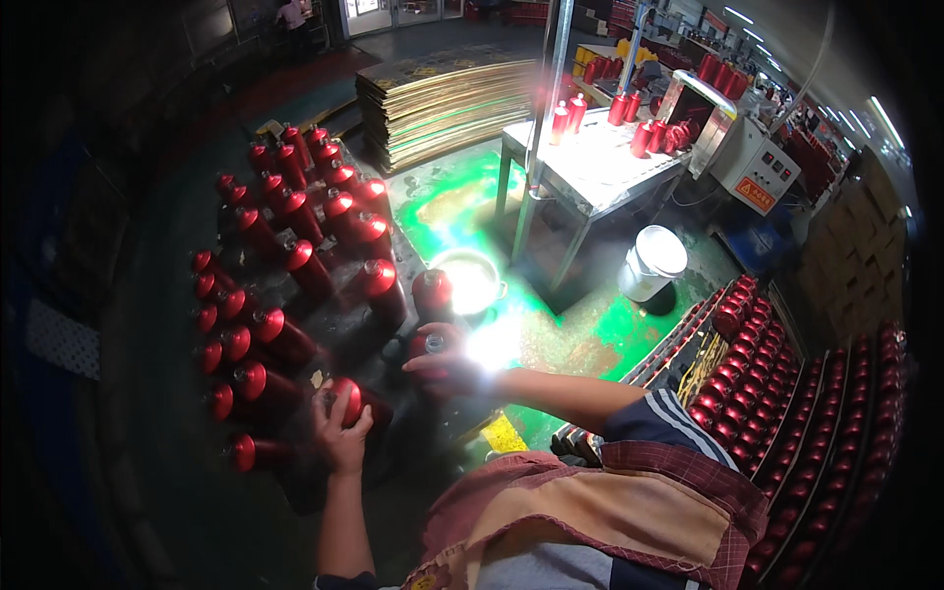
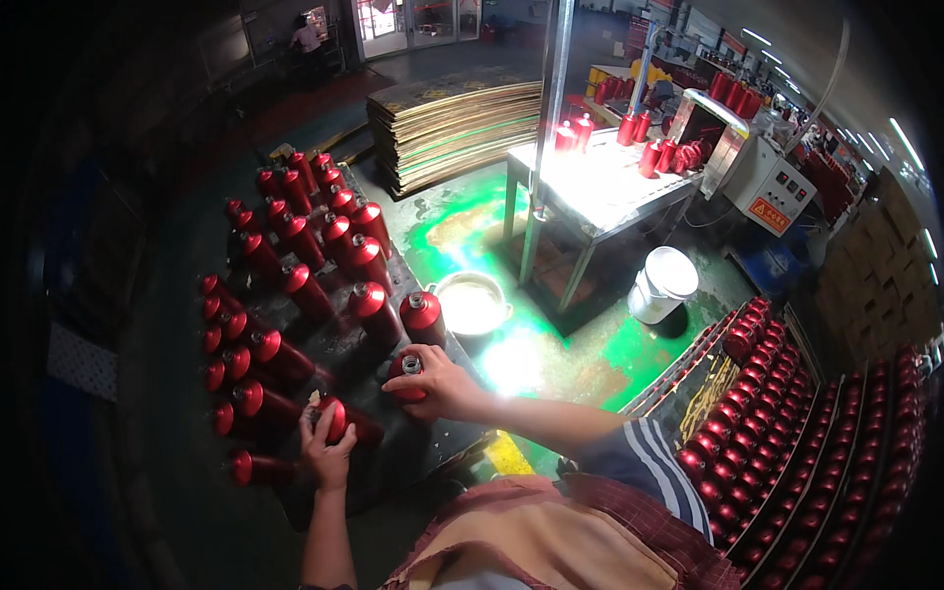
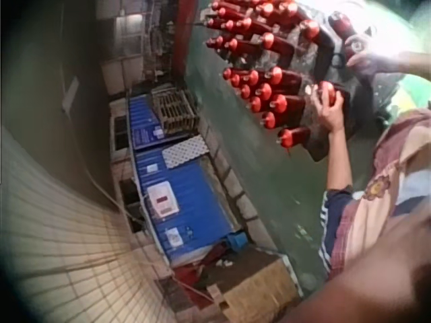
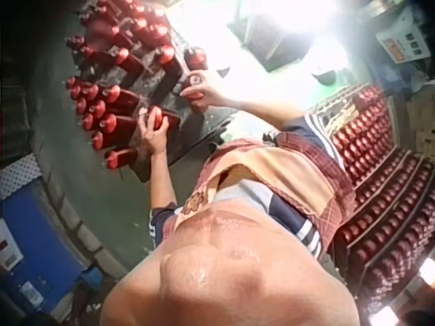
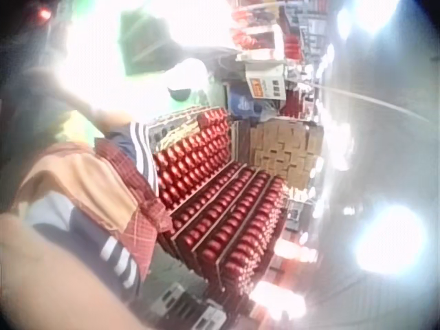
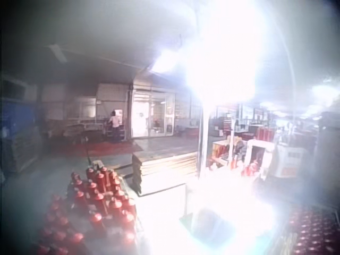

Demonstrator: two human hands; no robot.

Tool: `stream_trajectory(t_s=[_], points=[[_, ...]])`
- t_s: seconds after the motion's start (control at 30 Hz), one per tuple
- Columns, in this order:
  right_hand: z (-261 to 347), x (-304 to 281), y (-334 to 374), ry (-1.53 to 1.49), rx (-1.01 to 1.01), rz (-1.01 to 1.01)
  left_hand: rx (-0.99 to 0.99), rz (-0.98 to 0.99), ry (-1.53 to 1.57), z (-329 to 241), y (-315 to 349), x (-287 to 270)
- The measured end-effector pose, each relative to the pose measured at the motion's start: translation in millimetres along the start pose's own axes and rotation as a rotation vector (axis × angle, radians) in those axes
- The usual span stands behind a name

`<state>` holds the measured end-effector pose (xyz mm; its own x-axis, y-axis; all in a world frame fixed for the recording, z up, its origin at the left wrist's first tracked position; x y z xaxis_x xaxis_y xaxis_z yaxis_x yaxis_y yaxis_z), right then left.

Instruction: The person moves a pallet jack to transport a stack of red cylinders, then manually picks up and places red cylinders onto a metal rack. The person also handles a white bucket and a blue cloth while arranging the cylinders.

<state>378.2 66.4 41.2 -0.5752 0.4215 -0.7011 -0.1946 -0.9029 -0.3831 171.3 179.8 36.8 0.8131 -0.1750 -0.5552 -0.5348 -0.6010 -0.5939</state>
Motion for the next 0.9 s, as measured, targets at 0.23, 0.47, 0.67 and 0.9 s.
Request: stream_trajectory(t_s=[0.23,0.47,0.67,0.9], points=[[-19,47,9,0.021,0.037,-0.047,0.021,0.052,-0.182,4,29,27],[6,51,15,0.283,0.153,-0.110,0.017,0.063,-0.127,-10,38,-3],[29,74,24,0.390,0.286,-0.219,-0.108,0.041,0.222,30,112,-139],[201,80,-1,0.684,0.331,-0.675,-0.596,-0.156,0.424,182,249,-392]])
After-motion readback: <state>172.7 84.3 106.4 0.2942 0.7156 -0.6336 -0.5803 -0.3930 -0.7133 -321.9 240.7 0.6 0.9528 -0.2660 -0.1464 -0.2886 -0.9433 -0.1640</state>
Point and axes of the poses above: each hand's wrist, its own y-axis away from the middle knuckle, its own x-axis out of the palm, z = x × y, the point moved 7 cm from there along -y, towards the middle knuckle, and after that the axes turned 4 degrees about x, right-handed, at the moved point
